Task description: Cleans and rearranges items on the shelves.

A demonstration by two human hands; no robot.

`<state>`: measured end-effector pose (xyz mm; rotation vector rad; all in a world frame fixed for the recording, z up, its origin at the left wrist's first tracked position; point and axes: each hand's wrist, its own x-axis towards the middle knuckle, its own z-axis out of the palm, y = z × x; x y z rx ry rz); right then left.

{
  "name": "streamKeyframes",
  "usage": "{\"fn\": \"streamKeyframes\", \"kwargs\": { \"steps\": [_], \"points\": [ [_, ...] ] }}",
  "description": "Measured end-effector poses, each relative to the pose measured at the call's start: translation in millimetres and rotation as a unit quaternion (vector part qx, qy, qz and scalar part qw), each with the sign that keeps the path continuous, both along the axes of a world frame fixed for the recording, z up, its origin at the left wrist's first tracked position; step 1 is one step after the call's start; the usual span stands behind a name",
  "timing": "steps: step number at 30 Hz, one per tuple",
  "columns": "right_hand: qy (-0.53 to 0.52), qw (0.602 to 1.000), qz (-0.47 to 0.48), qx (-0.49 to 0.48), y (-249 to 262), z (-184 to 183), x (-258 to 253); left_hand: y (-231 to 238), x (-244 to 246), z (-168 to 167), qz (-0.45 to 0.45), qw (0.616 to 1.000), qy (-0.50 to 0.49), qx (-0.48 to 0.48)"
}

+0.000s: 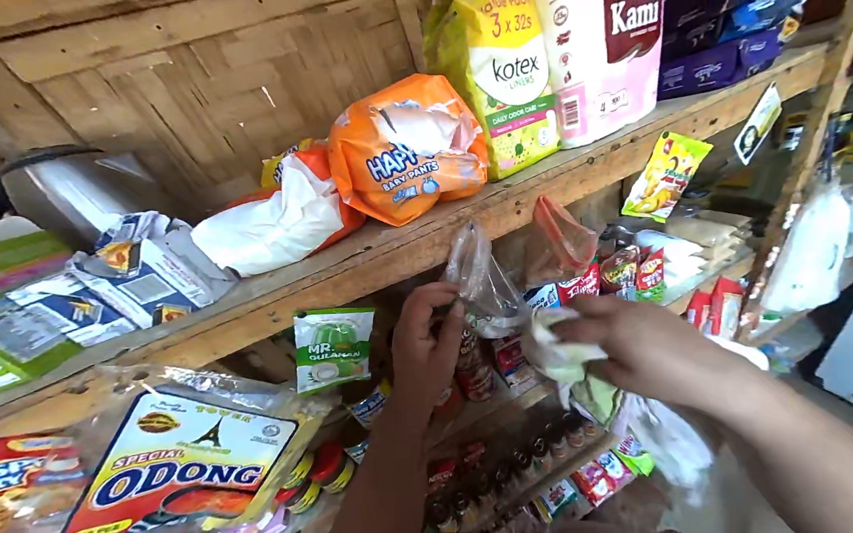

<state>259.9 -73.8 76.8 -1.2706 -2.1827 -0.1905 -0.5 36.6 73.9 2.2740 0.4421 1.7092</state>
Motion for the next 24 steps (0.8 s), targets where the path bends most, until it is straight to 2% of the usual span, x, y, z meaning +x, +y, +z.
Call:
{"fn": "streamKeyframes", "kwargs": {
  "steps": [3,5,6,8,10,13,15,18,20,22,24],
  "points": [
    [0.104,0.978,-0.027,0.179,3,12,-4,-2,2,1,0.003,1.000,0.027,0.011],
    [0.108,0.975,-0.022,0.194,13,11,-16,-4,4,3,0.006,0.999,0.040,0.022],
    [0.084,0.982,-0.007,0.167,18,6,-22,-5,5,5,0.008,0.999,0.042,0.028],
    [0.007,0.999,0.023,0.023,18,-9,-25,-8,6,8,0.009,0.999,0.039,0.033],
    [-0.029,0.994,0.054,-0.094,14,-24,-14,-9,6,9,0.001,0.999,0.032,0.028],
    [0.104,0.987,0.073,-0.102,12,-53,13,-11,7,7,-0.005,1.000,0.022,0.017],
    [0.254,0.950,0.076,-0.163,17,-70,21,-11,9,5,-0.009,1.000,0.014,0.018],
    [0.491,0.816,0.049,-0.302,22,-89,12,-10,17,-2,-0.021,0.999,0.004,0.026],
    [0.571,0.750,0.038,-0.333,25,-98,3,-9,21,-6,-0.040,0.999,-0.010,0.034],
    [0.601,0.724,0.052,-0.335,28,-104,-3,-6,17,-14,-0.024,0.998,-0.034,0.044],
    [0.603,0.722,0.068,-0.332,28,-109,-4,-3,7,-29,0.041,0.996,-0.056,0.058]
  ]
}}
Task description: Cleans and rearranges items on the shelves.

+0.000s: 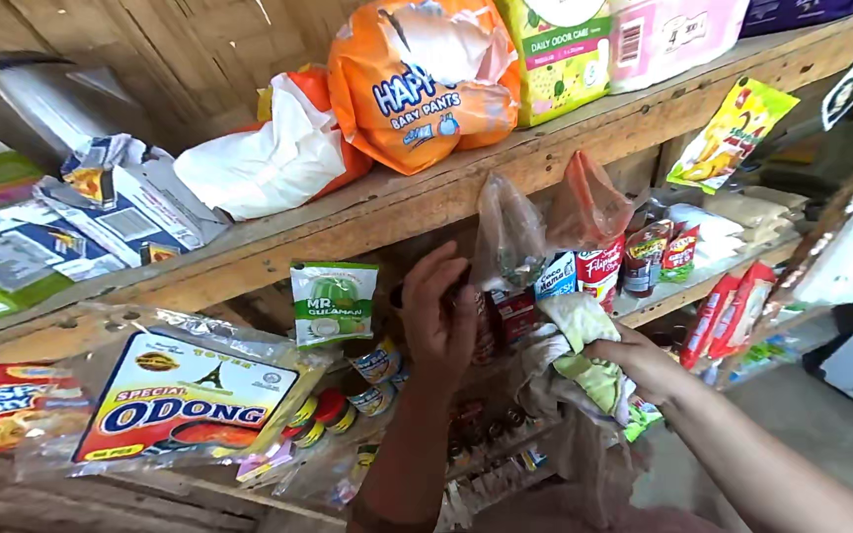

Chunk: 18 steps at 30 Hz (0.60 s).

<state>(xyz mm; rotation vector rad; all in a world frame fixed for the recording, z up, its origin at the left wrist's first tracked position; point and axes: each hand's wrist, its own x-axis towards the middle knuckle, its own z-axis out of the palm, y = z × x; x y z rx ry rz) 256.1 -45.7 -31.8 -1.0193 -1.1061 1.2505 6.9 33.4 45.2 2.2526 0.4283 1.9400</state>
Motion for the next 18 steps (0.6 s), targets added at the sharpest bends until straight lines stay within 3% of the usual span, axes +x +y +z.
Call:
{"fn": "streamKeyframes", "kwargs": {
  "steps": [6,11,18],
  "points": [
    [-0.016,1.000,0.016,0.010,-1,-9,7,-3,-6,-20,0.173,0.976,0.081,-0.104],
    [-0.005,1.000,-0.005,0.001,-4,-9,5,-6,11,-13,0.183,0.954,0.151,-0.185],
    [0.002,1.000,-0.015,-0.015,-5,-13,-4,4,46,-2,0.233,0.943,0.121,-0.203]
  ]
}}
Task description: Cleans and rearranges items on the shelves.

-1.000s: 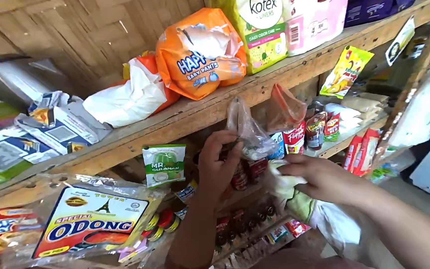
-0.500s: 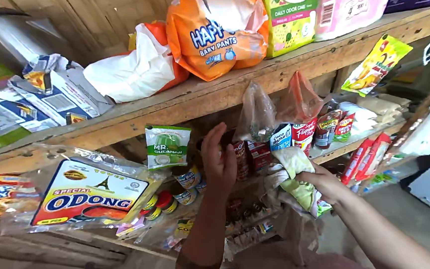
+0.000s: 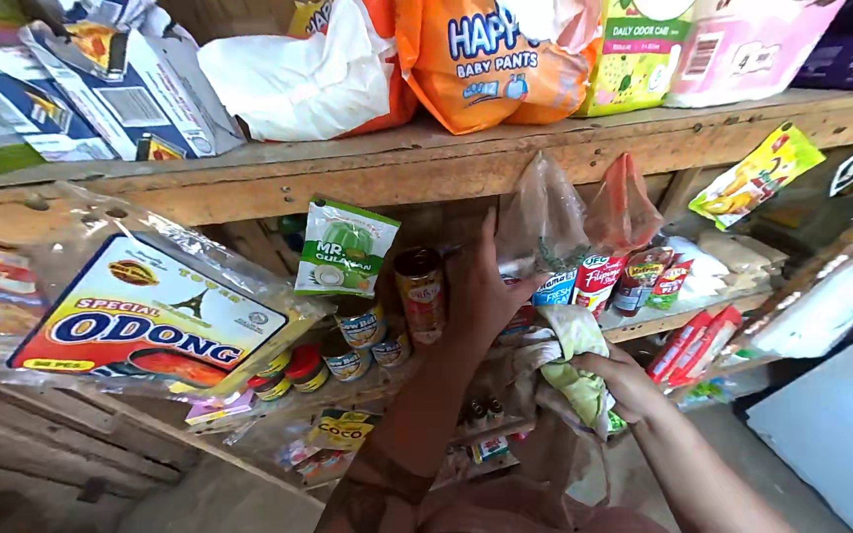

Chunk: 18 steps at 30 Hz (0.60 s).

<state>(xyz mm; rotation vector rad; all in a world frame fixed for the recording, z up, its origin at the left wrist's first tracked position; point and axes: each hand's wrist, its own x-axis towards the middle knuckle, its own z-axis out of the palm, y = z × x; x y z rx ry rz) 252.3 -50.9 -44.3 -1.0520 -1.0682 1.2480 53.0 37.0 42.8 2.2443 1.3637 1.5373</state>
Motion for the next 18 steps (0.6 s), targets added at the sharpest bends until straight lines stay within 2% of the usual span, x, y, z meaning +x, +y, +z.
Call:
{"fn": "streamKeyframes", "kwargs": {
  "steps": [4,10,14,18],
  "points": [
    [0.005,1.000,0.006,-0.021,2,-2,-3,6,2,2,-0.043,0.996,-0.046,0.057],
    [0.079,0.996,0.034,-0.038,7,12,-12,-1,-7,17,-0.152,0.982,-0.116,0.013],
    [0.148,0.985,0.088,0.031,13,33,-29,-12,-12,22,-0.166,0.979,-0.112,-0.035],
    [0.188,0.972,0.097,0.102,21,55,-53,-12,-14,27,-0.152,0.983,-0.098,-0.034]
  ]
}}
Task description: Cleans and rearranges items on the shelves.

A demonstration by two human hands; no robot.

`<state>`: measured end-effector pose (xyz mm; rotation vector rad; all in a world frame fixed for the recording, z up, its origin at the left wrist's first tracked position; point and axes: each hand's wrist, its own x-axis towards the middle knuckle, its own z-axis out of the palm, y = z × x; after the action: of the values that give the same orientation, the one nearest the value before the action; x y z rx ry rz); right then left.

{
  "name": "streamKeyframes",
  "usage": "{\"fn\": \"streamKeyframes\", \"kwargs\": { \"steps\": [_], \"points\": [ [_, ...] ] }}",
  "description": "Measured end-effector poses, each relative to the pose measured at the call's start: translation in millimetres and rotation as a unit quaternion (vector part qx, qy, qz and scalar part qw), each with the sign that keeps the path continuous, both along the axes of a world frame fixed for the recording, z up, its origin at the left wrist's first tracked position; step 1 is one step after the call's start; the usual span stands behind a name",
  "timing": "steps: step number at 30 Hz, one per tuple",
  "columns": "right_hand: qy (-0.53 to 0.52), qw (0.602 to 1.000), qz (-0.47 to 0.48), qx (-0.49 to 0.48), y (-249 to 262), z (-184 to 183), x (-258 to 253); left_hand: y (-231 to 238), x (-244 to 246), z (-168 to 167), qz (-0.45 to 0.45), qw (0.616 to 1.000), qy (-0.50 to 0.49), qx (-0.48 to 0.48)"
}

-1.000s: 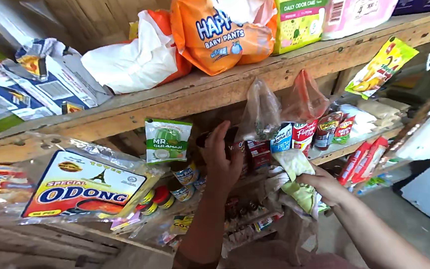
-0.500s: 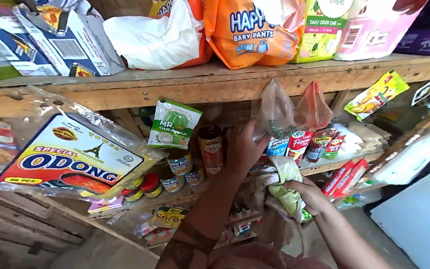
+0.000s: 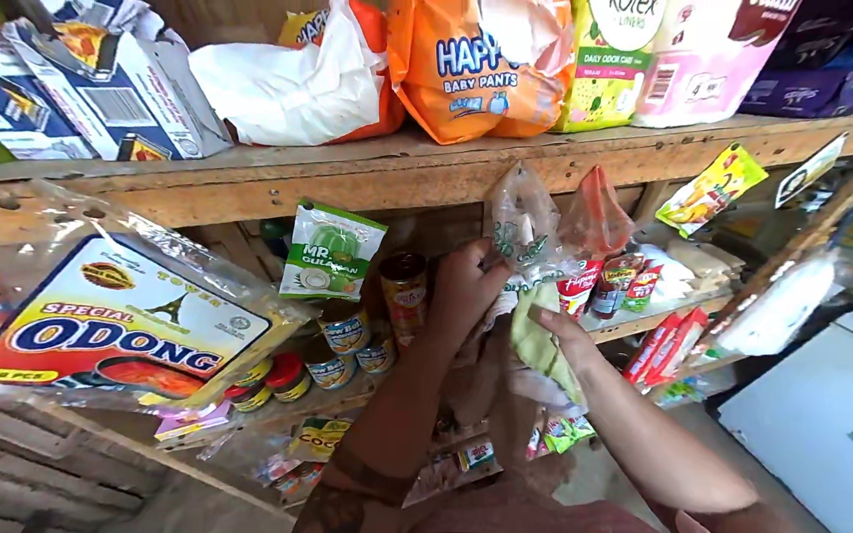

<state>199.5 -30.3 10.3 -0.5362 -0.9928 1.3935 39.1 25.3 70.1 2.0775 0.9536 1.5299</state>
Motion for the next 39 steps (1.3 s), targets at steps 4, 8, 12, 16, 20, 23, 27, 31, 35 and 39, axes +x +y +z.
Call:
{"fn": "streamKeyframes", "kwargs": {
  "steps": [4,8,12,16,20,23,27,31,35,39],
  "points": [
    [0.004,0.999,-0.042,-0.013,11,11,-21,2,0,-4,0.028,0.999,0.017,0.030],
    [-0.041,0.996,-0.076,-0.029,8,17,-18,5,0,-4,0.035,0.998,0.030,0.052],
    [-0.035,0.994,-0.096,-0.038,-2,19,-4,4,2,-1,0.030,0.999,0.013,0.020],
    [-0.010,0.992,-0.115,-0.052,-13,17,7,2,-1,6,0.010,0.999,0.000,-0.039],
    [-0.005,0.993,-0.105,-0.046,-20,11,17,5,-2,6,-0.018,0.997,-0.024,-0.073],
    [-0.010,0.993,-0.106,-0.054,-25,12,20,8,-1,8,-0.030,0.993,-0.045,-0.103],
    [0.002,0.995,-0.093,-0.042,-28,9,24,9,-1,7,-0.039,0.989,-0.065,-0.126],
    [0.008,0.997,-0.070,-0.019,-29,3,28,3,-2,7,-0.033,0.988,-0.060,-0.139],
    [0.013,0.999,-0.051,0.006,-30,-3,31,2,-3,7,-0.038,0.988,-0.060,-0.138],
    [0.000,0.999,-0.049,0.013,-32,-5,32,5,-4,2,-0.061,0.986,-0.076,-0.134]
  ]
}}
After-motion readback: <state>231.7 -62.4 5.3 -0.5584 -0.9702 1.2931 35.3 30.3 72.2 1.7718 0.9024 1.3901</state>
